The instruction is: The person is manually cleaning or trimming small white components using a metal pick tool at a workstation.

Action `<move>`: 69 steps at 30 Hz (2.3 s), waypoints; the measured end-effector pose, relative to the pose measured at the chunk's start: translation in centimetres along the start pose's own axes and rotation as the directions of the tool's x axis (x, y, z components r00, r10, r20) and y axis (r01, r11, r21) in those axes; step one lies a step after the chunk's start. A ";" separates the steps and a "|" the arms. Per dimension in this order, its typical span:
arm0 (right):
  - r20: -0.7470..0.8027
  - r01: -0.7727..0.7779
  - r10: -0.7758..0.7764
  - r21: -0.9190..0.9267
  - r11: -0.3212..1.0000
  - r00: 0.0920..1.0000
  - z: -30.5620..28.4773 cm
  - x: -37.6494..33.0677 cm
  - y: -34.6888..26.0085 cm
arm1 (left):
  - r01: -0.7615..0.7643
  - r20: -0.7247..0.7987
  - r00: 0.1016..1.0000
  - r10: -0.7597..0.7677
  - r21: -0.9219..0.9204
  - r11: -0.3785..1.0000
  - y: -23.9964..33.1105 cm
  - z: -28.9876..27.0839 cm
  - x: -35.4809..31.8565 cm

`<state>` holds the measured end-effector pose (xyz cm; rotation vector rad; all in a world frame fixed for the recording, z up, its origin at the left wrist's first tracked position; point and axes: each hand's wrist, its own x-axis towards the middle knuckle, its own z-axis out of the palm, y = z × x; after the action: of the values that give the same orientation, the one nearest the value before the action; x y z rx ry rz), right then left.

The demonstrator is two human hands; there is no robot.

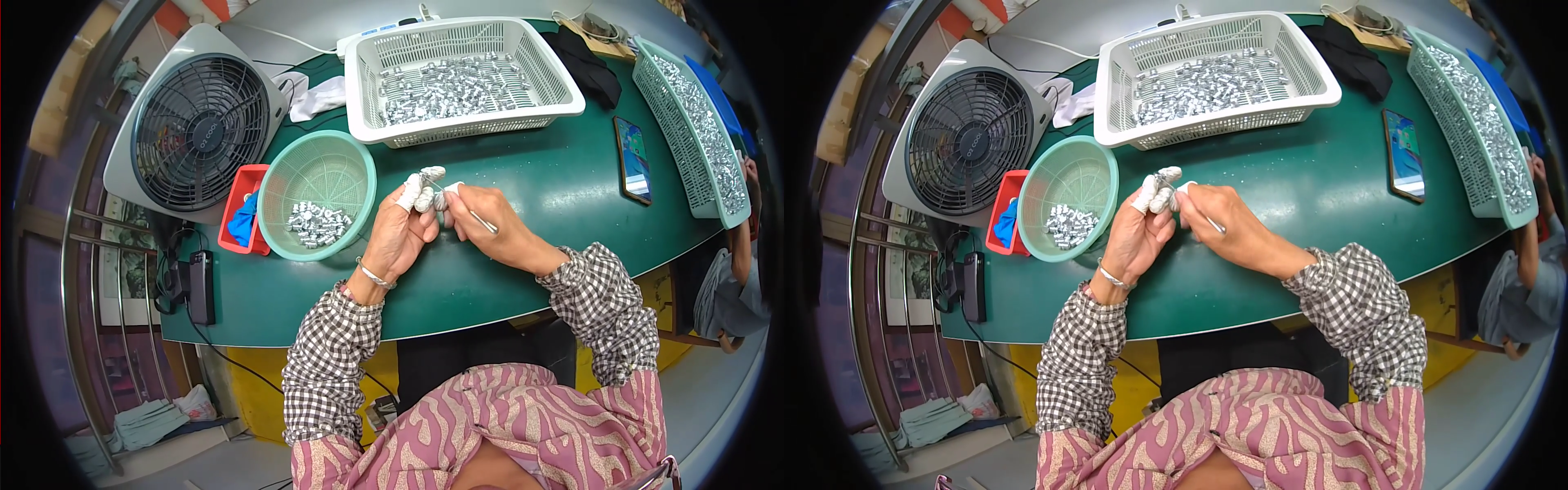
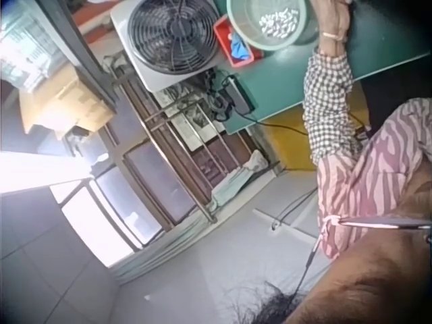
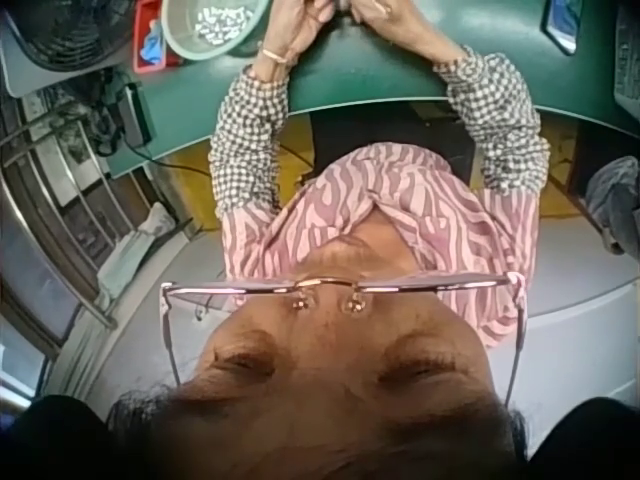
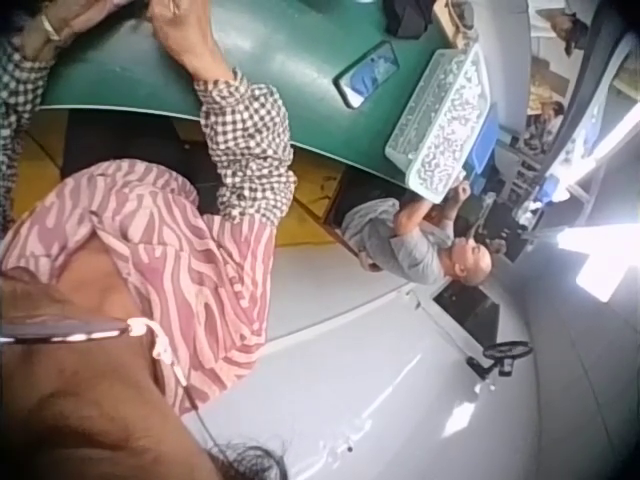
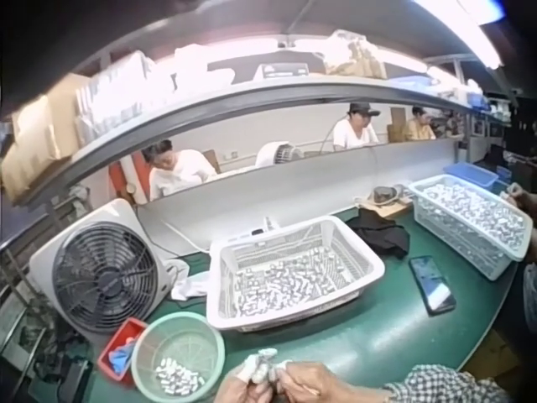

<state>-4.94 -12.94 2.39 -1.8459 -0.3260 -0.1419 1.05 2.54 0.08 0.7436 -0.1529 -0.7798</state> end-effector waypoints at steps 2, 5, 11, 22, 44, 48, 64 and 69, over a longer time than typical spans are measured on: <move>-0.001 -0.074 0.075 0.173 0.982 0.997 0.1 0.1 0.3 | 0.010 -0.004 1.000 -0.010 0.010 1.000 -0.2 0.5 0.0; 0.038 -0.204 0.215 0.502 0.840 0.976 -0.1 0.3 0.8 | 0.027 -0.019 0.999 -0.026 0.030 0.999 -0.3 1.3 -0.2; 0.208 -0.317 0.270 0.828 0.463 0.940 -1.1 0.9 0.9 | -0.006 0.001 1.000 0.007 -0.087 0.996 0.0 1.4 -0.1; 0.199 0.394 -0.358 -0.668 0.631 0.912 -0.7 -0.3 1.5 | 0.037 -0.106 0.994 -0.026 0.104 0.994 -0.1 0.4 0.1; 0.022 -0.264 0.299 0.539 0.800 0.954 1.4 0.8 0.6 | -0.026 -0.061 0.998 0.031 0.083 0.996 -0.7 1.1 -0.2; 0.070 -0.283 0.310 0.626 0.727 0.948 1.4 1.2 0.5 | -0.073 -0.046 0.996 0.077 0.095 0.993 -0.2 2.3 -0.6; 0.191 0.306 -0.271 -0.813 0.495 0.944 1.0 -0.8 1.4 | 0.020 -0.121 0.993 -0.005 0.128 0.992 -0.3 1.2 -0.3; 0.168 0.287 -0.270 -0.816 0.502 0.948 1.5 -0.7 1.4 | -0.012 -0.141 0.990 0.027 0.110 0.994 -0.7 1.4 -0.4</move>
<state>-5.34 -11.98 0.51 -2.7496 -0.6565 -0.6023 -0.15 1.70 0.70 0.8975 -0.0745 -0.7015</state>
